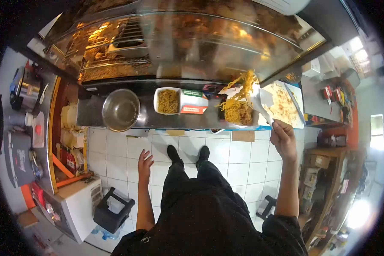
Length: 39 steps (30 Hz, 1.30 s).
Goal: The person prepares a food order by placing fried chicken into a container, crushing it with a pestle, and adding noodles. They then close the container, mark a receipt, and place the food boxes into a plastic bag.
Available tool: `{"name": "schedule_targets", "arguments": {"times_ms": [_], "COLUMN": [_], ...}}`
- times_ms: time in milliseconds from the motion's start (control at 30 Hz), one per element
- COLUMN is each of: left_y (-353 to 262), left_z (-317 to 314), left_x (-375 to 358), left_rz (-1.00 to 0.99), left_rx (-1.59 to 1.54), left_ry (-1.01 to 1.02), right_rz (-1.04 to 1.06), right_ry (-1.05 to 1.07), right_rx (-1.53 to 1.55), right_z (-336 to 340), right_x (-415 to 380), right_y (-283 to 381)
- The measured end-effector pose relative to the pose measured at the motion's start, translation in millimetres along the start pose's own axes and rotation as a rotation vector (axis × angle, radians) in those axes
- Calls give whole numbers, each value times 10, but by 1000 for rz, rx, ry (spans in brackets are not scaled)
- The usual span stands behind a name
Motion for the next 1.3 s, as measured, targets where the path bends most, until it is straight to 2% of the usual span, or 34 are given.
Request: {"name": "schedule_targets", "arguments": {"times_ms": [100, 133, 200, 267, 333, 400, 500, 600, 733, 767, 800, 833, 900, 933, 1000, 1100, 1167, 1200, 1267, 1300], "left_y": [80, 47, -28, -153, -346, -474, -910, -1268, -1451, -1504, -1572, -1652, -1227, -1418, -1736, -1527, -1283, -1176, -974, -903], "left_z": [309, 382, 546, 661, 768, 893, 839, 827, 1096, 1085, 982, 949, 1321, 1294, 828, 990, 1008, 991, 961, 963], "left_x": [-28, -17, 3, 30, 56, 141, -2, -53, 308, 425, 515, 613, 1469, 1404, 1136, 1416, 1472, 1489, 1463, 1471], "left_rz": [7, 29, 69, 0, -10, -32, -114, -157, -242, -238, -236, -234, -195, -345, -585, -806, -691, -609, -450, -389], "left_rx": [-118, -91, -34, 26, -26, -18, 36, 12, -31, -56, -97, -135, -436, -25, 802, 1082, 931, 803, 539, 415], "left_ry": [57, 19, -59, -21, -5, -40, -73, -144, -130, -128, -94, -60, 265, 55, -376, -506, -490, -494, -536, -565], "right_rz": [-51, -62, 22, 277, 253, 160, 207, 428, 106, 125, 80, 149, 278, 338, 418, 498, 582, 640, 746, 518], "right_ry": [-103, -122, -47, 27, 83, -27, -87, -266, -210, -121, -103, -3, 167, 239, 304, 442, 610, 532, 659, 692], "right_rx": [-153, -341, -682, -1098, -1359, -1417, -1415, -1190, -667, -609, -583, -563, -554, -569, -647, -862, -929, -854, -803, -840], "right_z": [486, 462, 635, 568, 319, 290, 236, 205, -229, -445, -757, -1160, -1981, -2373, -3076, -3775, -3964, -4028, -4014, -4026], "right_x": [-201, -232, -194, -108, -93, -166, -283, -340, -167, -66, 18, 128, 323, 400, 561, 772, 861, 860, 855, 944], "right_y": [-319, -314, -697, -1041, -1000, -964, -791, -735, -1028, -1187, -1229, -1199, -1084, -1033, -1125, -1461, -1735, -1769, -1842, -2038]}}
Point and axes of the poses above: each hand's wrist, its own x-axis towards the middle knuckle, its own z-axis out of the back of the hand, y = z × x, the point moved 5 cm from there along x, towards the middle knuckle, and after that the axes turned 12 degrees about z, right-handed, at the moved point
